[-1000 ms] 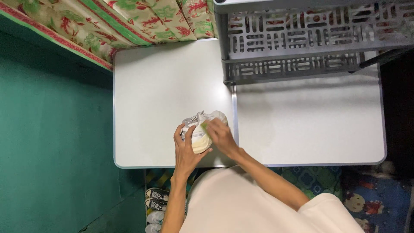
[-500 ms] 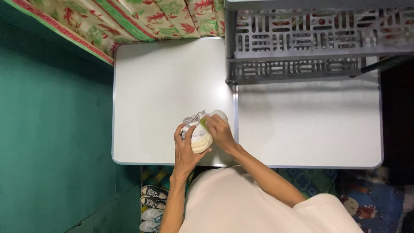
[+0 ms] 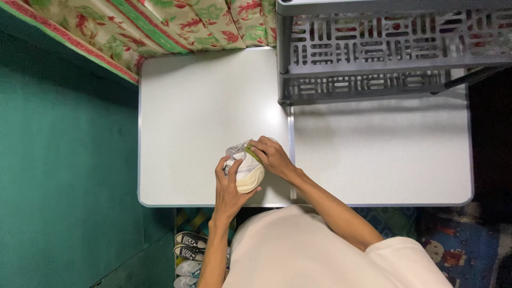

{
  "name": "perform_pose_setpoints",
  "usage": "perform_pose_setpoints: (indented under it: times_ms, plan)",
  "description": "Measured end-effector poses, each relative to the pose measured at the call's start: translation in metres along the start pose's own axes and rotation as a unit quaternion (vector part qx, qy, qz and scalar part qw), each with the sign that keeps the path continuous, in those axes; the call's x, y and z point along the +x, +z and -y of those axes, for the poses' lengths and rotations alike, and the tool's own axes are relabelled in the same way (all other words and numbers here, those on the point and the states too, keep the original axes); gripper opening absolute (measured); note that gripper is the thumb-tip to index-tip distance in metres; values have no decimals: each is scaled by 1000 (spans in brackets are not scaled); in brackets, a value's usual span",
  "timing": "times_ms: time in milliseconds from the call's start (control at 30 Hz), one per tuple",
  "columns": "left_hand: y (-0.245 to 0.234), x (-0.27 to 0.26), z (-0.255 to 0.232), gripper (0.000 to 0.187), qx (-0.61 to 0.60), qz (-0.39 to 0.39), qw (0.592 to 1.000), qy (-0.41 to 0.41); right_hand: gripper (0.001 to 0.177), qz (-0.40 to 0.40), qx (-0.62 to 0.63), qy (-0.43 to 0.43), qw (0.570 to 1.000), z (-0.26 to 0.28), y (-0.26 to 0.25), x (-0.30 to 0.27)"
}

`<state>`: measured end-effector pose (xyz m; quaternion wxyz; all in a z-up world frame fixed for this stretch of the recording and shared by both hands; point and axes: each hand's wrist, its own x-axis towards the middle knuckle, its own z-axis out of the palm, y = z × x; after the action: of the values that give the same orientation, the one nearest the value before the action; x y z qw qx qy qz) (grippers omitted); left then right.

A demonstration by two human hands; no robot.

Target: A person cleans the exterior of a white sneaker using a small green cloth on a white folding table.

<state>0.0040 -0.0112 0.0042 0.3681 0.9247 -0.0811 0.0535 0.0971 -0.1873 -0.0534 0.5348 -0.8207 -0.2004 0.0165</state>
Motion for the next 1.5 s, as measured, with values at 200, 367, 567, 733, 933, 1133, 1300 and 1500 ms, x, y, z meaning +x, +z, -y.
perform_pose_setpoints:
  times_ms: [200, 367, 567, 733, 933, 1133, 1300, 1500]
  plan:
    - [1, 1, 11, 108, -2, 1, 1000, -27, 28, 16, 21, 15, 1000, 16, 1, 3]
    - [-7, 2, 10, 105, -31, 3, 999, -43, 24, -1, -3, 40, 999, 15, 8, 13]
    - [-15, 0, 17, 106, -27, 13, 998, -56, 25, -3, -49, 39, 998, 26, 14, 10]
    - [-24, 7, 22, 105, -43, 29, 995, -89, 23, -76, -53, -42, 995, 27, 41, -10]
    - [-33, 5, 34, 99, -56, 32, 992, -111, 28, -86, -247, -96, 960, -11, 51, -23]
    - [-33, 10, 38, 99, -42, 61, 992, -102, 25, -136, -79, 30, 987, 23, 54, -30]
    - [-38, 13, 31, 99, 29, 43, 998, -39, 25, -160, -174, 166, 958, 8, 30, -37]
    - [-35, 19, 30, 95, -8, 54, 998, -17, 26, -151, -108, 71, 980, 9, 50, -45]
